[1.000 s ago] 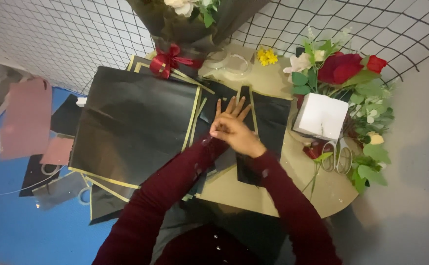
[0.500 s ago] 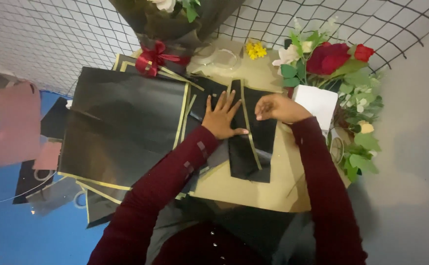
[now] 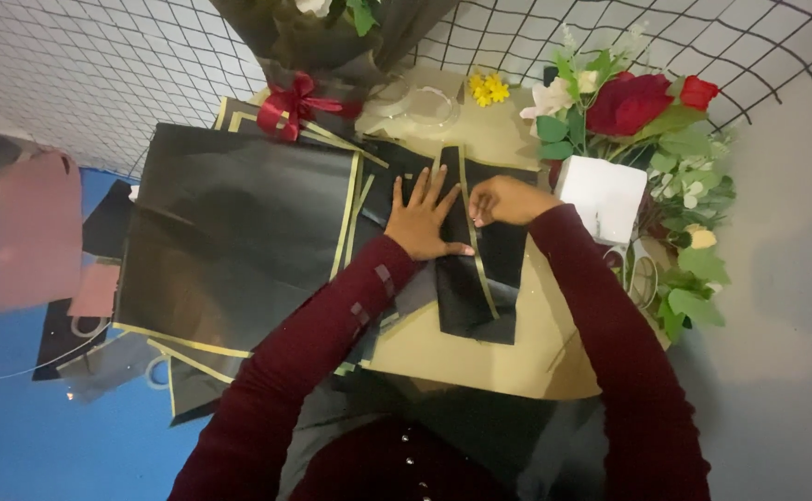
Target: The person wraps a bouquet of artificial flowers in black paper with gold trim. They fold the paper around the stems, secure it with tape, and adjust the wrapping to create a neat presentation.
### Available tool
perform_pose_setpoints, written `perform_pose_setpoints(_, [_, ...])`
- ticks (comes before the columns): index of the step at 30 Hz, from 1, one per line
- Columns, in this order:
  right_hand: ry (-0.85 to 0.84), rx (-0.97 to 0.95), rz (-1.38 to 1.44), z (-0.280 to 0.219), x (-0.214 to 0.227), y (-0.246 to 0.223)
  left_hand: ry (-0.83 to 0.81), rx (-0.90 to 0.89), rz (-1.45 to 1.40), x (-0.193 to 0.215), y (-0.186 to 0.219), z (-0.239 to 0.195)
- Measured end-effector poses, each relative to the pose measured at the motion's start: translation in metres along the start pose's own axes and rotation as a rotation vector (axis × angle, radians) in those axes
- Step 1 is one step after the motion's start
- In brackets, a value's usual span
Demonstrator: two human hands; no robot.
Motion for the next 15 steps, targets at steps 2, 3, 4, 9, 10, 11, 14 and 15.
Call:
perform_pose_setpoints(2, [0.005,-0.014,-0.004,0.0015,-0.0007,0.0008,0.003,-0.001,-0.006,0.0001,0.0001,0.0008])
perform_pose_setpoints(3, [0.010,-0.027,-0.008,0.0021,-0.0011,0.0017,0.004,-0.002,-0.012,0.0001,0.0003,0.0011])
perform_pose_setpoints(4, [0.011,-0.028,-0.007,0.0018,-0.0016,0.0020,0.004,-0.003,-0.011,0.0002,0.0005,0.0011])
perform_pose_setpoints(9, [0.031,-0.060,-0.046,-0.0017,-0.0025,-0.0024,0.011,-0.012,-0.005,-0.0024,-0.0012,0.0032])
perform_pose_setpoints(10, [0.031,-0.060,-0.046,-0.0022,-0.0049,-0.0030,0.010,-0.012,-0.005,-0.0047,-0.0017,0.0037])
perform_pose_setpoints(11, [0.053,-0.059,-0.026,-0.0028,-0.0052,-0.0037,0.021,-0.014,-0.010,-0.0057,-0.0020,0.0047])
perform_pose_setpoints(14, [0.080,-0.053,-0.011,-0.0063,-0.0061,-0.0061,0.028,-0.013,-0.014,-0.0062,-0.0015,0.0059])
perform_pose_setpoints(15, [0.085,-0.049,-0.015,-0.0079,-0.0066,-0.0068,0.024,-0.010,-0.013,-0.0063,-0.0011,0.0059])
Point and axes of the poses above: each hand's wrist, its own z-axis towards the middle knuckle, its own x-axis out of the back of the hand, y = z × x, the point moved 7 cm from there along z, towards the middle knuckle, and after that the axes turned 5 degrees about -z, right-handed, at the moved point
